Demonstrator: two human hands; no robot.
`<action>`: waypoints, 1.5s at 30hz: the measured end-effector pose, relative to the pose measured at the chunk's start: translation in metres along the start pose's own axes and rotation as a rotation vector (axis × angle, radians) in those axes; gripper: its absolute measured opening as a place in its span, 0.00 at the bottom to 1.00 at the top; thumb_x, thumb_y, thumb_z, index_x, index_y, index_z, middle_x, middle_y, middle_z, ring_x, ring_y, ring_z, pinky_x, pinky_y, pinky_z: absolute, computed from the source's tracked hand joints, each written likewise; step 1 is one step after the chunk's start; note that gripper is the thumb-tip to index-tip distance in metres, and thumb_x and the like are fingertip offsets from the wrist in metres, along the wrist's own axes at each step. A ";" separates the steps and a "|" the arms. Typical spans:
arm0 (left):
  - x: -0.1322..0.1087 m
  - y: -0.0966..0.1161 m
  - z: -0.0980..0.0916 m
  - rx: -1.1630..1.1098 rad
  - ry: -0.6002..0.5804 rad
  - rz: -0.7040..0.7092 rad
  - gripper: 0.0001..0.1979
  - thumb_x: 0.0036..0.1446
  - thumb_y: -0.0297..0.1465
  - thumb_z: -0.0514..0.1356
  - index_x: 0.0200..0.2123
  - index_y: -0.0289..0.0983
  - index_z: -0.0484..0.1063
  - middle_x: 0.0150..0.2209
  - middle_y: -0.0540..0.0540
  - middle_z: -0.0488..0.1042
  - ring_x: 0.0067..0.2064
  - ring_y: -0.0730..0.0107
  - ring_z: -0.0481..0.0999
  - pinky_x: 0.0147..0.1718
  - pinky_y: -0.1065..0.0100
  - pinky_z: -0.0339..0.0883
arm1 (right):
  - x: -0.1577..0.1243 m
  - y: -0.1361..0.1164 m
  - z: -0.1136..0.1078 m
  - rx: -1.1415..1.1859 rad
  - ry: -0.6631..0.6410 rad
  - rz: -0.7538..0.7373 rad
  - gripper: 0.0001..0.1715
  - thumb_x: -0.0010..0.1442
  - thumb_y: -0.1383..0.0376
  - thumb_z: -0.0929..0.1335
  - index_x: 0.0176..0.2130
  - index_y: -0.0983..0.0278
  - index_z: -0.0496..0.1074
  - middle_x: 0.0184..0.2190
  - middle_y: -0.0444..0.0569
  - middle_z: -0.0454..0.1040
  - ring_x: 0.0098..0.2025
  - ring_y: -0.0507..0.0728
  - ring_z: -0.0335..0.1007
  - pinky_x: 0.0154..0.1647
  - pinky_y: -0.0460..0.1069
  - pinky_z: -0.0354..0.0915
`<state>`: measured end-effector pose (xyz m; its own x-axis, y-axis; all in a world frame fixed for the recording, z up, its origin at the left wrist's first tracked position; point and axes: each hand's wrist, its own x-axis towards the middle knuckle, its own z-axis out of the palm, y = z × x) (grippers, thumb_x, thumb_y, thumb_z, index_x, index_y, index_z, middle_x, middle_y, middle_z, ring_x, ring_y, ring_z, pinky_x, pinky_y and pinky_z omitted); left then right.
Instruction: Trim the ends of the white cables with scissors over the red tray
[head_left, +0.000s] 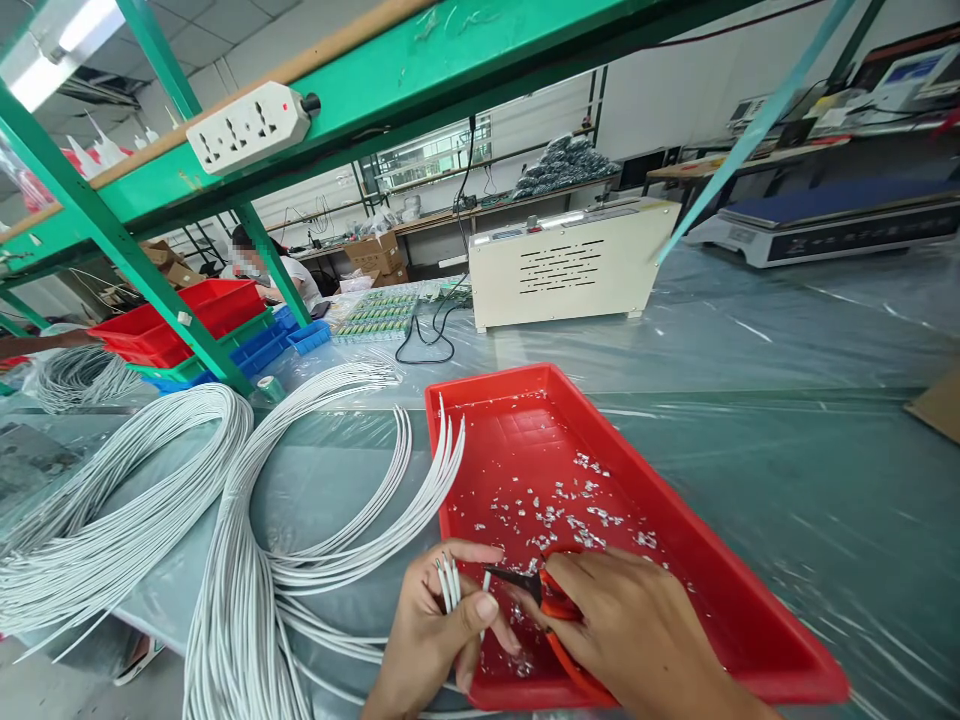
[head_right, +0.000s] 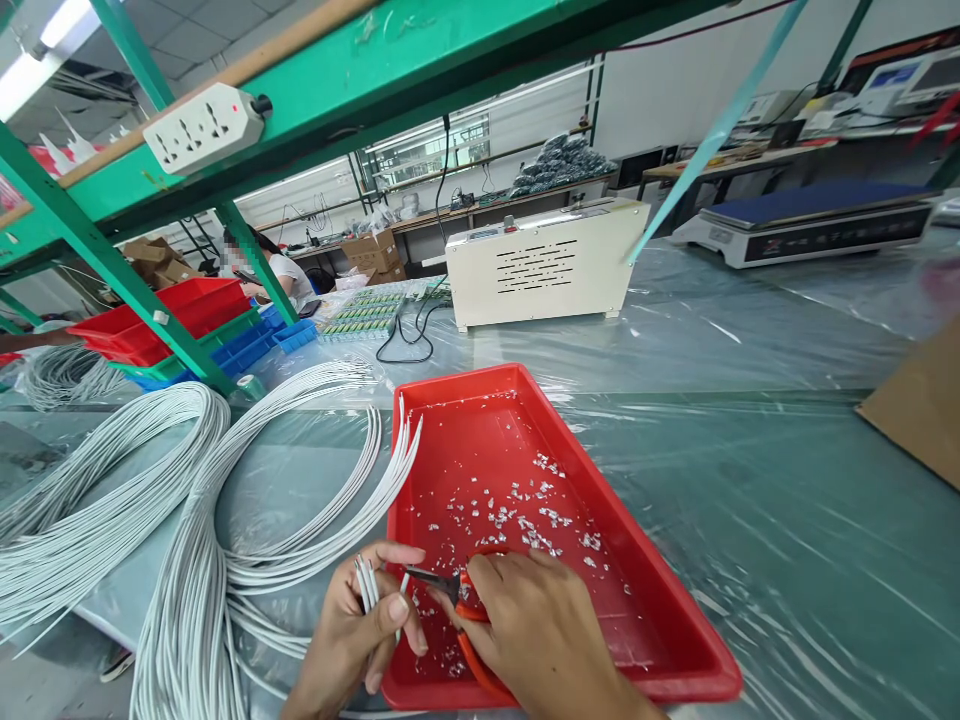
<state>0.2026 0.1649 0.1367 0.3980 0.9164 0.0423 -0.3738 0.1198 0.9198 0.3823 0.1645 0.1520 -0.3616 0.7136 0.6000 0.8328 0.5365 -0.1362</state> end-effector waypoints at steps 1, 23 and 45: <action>0.000 0.000 0.000 -0.003 -0.001 -0.003 0.11 0.54 0.31 0.61 0.42 0.36 0.70 0.21 0.47 0.79 0.08 0.88 0.57 0.07 0.87 0.46 | -0.001 0.000 0.000 -0.007 0.017 -0.012 0.33 0.69 0.57 0.51 0.19 0.63 0.64 0.12 0.44 0.65 0.15 0.53 0.62 0.23 0.49 0.45; -0.002 0.010 0.017 0.116 0.079 0.008 0.22 0.49 0.31 0.66 0.48 0.36 0.66 0.19 0.48 0.78 0.15 0.83 0.66 0.18 0.83 0.57 | 0.013 -0.005 -0.012 1.007 -0.328 0.569 0.19 0.55 0.54 0.66 0.22 0.64 0.66 0.18 0.43 0.64 0.21 0.52 0.58 0.20 0.45 0.52; -0.014 0.000 0.038 0.792 0.435 0.556 0.07 0.47 0.22 0.64 0.29 0.39 0.77 0.25 0.51 0.80 0.25 0.72 0.77 0.28 0.76 0.69 | 0.012 -0.014 -0.021 1.443 -0.316 0.824 0.18 0.47 0.55 0.73 0.20 0.65 0.67 0.13 0.38 0.60 0.17 0.48 0.53 0.19 0.43 0.51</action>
<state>0.2291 0.1374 0.1508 -0.0533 0.8424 0.5361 0.3038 -0.4978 0.8124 0.3746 0.1563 0.1779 -0.2706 0.9528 -0.1380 -0.1407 -0.1809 -0.9734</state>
